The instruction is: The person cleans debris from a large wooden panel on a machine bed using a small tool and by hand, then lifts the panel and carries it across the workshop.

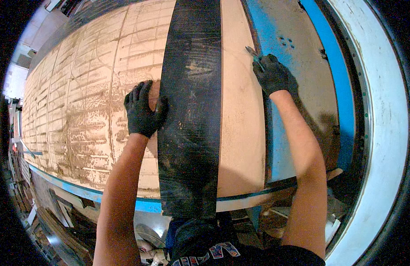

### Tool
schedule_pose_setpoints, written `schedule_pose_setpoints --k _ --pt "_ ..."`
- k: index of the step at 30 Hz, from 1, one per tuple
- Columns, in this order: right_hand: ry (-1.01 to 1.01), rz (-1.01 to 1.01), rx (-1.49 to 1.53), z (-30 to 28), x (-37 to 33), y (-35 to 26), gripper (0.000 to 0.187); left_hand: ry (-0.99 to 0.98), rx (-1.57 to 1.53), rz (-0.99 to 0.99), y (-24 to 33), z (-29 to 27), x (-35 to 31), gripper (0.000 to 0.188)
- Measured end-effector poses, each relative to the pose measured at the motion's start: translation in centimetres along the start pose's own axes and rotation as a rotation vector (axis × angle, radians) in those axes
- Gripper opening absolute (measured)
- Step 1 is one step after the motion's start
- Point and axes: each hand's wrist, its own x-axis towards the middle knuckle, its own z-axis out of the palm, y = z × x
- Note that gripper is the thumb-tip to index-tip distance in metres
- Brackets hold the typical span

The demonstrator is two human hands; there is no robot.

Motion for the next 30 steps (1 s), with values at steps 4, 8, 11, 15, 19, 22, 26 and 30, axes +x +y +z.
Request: schedule_pose_setpoints --k 4,8,11,15,19,22,26,30 --pt "0.129 -0.069 0.069 2.1 1.1 2.3 0.037 0.013 -0.021 0.001 0.4 0.3 0.1 0.057" --pt "0.077 -0.014 0.103 2.1 1.6 2.1 0.037 -0.001 0.003 0.003 0.3 0.1 0.0 0.057" --pt "0.212 -0.113 0.01 2.6 1.5 2.6 0.037 -0.007 -0.012 -0.002 0.3 0.1 0.1 0.058" --pt "0.373 -0.286 -0.249 2.6 1.5 2.7 0.037 -0.001 -0.012 0.0 0.5 0.2 0.1 0.058" --pt "0.331 -0.299 -0.249 1.9 1.2 1.8 0.037 -0.012 0.007 0.002 0.3 -0.1 0.1 0.058" --pt "0.284 -0.251 -0.234 2.2 1.4 2.0 0.037 -0.011 -0.01 -0.001 0.3 0.1 0.1 0.058" --pt "0.298 -0.24 -0.168 2.3 1.1 2.3 0.037 0.013 -0.01 -0.004 0.5 0.4 0.0 0.057" --pt "0.275 -0.196 -0.15 1.6 1.1 1.7 0.037 0.016 -0.009 0.007 0.3 0.1 0.1 0.056"
